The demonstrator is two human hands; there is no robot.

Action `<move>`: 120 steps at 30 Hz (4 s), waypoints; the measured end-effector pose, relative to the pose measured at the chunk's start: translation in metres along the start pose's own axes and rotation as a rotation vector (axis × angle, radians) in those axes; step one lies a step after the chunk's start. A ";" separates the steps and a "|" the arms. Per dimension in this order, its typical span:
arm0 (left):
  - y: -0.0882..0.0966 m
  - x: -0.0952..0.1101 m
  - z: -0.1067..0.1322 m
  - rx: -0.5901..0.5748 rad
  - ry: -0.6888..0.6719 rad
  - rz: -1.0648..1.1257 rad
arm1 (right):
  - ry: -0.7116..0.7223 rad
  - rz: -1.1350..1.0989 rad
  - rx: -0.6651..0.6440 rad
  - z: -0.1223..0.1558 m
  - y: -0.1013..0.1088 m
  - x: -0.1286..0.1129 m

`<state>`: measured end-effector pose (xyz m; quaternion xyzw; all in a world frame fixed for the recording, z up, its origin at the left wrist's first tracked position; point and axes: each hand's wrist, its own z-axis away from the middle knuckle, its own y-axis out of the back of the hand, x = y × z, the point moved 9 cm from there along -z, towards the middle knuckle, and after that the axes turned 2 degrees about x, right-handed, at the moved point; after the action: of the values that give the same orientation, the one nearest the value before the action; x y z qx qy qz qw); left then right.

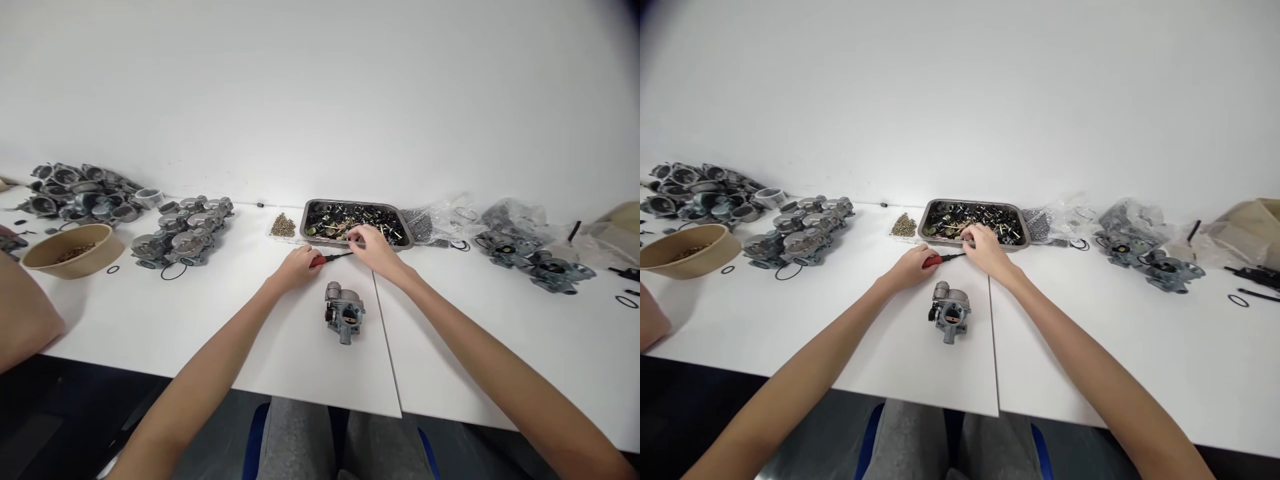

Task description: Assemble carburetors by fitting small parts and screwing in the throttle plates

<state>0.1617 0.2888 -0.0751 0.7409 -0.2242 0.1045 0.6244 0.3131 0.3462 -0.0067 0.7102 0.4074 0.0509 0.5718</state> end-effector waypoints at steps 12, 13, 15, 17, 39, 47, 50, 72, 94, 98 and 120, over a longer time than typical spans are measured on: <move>0.013 -0.005 -0.001 0.127 0.074 0.371 | -0.111 0.281 -0.137 -0.089 -0.049 0.028; 0.016 -0.007 -0.001 0.152 0.093 0.429 | -0.110 0.284 -0.138 -0.089 -0.051 0.029; 0.025 -0.011 -0.001 0.202 0.130 0.559 | -0.116 0.281 -0.135 -0.090 -0.051 0.032; 0.035 -0.015 -0.001 0.238 0.154 0.707 | -0.132 0.265 -0.130 -0.091 -0.050 0.036; 0.136 -0.131 0.074 1.320 0.521 0.685 | -0.254 -0.008 -0.052 -0.092 -0.025 0.044; 0.135 -0.133 0.072 1.302 0.528 0.625 | -0.134 -0.106 0.031 -0.040 0.035 0.020; 0.137 -0.134 0.071 1.308 0.510 0.603 | -0.107 -0.183 0.010 -0.010 0.046 0.014; 0.150 -0.132 0.069 1.351 0.463 0.573 | -0.213 -0.831 -0.454 0.094 0.007 -0.049; 0.149 -0.133 0.061 1.248 0.552 0.544 | -0.076 -0.597 -0.405 0.099 0.004 -0.060; 0.149 -0.133 0.062 1.270 0.518 0.559 | -0.056 -0.565 -0.398 0.099 0.008 -0.061; 0.148 -0.126 0.066 1.326 0.399 0.664 | 0.064 0.067 -0.225 0.120 0.036 -0.097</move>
<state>-0.0254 0.2322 -0.0128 0.8211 -0.2085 0.5311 0.0141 0.3319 0.1909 0.0210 0.6528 0.3933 0.1378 0.6326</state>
